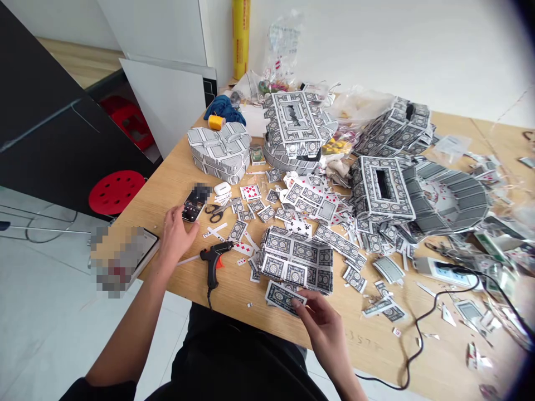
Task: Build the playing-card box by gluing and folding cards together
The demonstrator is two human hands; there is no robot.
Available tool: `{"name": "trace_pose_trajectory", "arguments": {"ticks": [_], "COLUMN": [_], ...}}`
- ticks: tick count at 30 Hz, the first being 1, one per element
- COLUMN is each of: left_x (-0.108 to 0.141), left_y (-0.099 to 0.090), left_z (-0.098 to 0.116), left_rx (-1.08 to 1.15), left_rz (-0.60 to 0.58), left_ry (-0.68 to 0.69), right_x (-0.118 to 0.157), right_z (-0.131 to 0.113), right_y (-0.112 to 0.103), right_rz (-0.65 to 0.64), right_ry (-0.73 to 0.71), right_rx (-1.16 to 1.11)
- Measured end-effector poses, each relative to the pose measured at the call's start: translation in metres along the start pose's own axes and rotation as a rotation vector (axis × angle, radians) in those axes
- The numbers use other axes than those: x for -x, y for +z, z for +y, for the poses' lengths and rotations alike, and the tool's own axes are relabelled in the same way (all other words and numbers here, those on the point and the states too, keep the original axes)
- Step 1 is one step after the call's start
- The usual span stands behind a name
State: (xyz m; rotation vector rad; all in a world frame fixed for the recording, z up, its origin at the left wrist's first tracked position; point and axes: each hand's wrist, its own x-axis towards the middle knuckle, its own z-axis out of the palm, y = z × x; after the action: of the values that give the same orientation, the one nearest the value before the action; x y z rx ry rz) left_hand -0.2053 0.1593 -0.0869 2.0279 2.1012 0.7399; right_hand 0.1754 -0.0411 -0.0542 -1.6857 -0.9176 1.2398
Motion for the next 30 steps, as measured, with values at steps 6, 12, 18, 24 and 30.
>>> {"name": "trace_pose_trajectory", "arguments": {"ticks": [6, 12, 18, 24, 30], "left_x": [0.008, 0.015, 0.017, 0.063, 0.128], "left_y": [-0.006, -0.008, -0.018, -0.047, -0.039], "left_z": [0.009, 0.006, 0.02, 0.107, 0.16], "left_rx": [-0.002, -0.008, 0.011, 0.264, 0.482], "left_rz": [0.064, 0.06, 0.073, 0.047, -0.308], "left_ry": [0.03, 0.01, 0.003, 0.194, 0.405], "right_x": [0.002, 0.003, 0.004, 0.007, 0.013], "right_z": [-0.003, -0.003, -0.005, -0.007, -0.026], "right_y": [0.003, 0.004, 0.004, 0.014, 0.025], "right_rz": [0.008, -0.009, -0.018, 0.016, 0.043], "right_ry": [-0.025, -0.054, -0.052, -0.062, -0.108], "right_rx": [0.004, 0.043, 0.031, -0.03, -0.124]}}
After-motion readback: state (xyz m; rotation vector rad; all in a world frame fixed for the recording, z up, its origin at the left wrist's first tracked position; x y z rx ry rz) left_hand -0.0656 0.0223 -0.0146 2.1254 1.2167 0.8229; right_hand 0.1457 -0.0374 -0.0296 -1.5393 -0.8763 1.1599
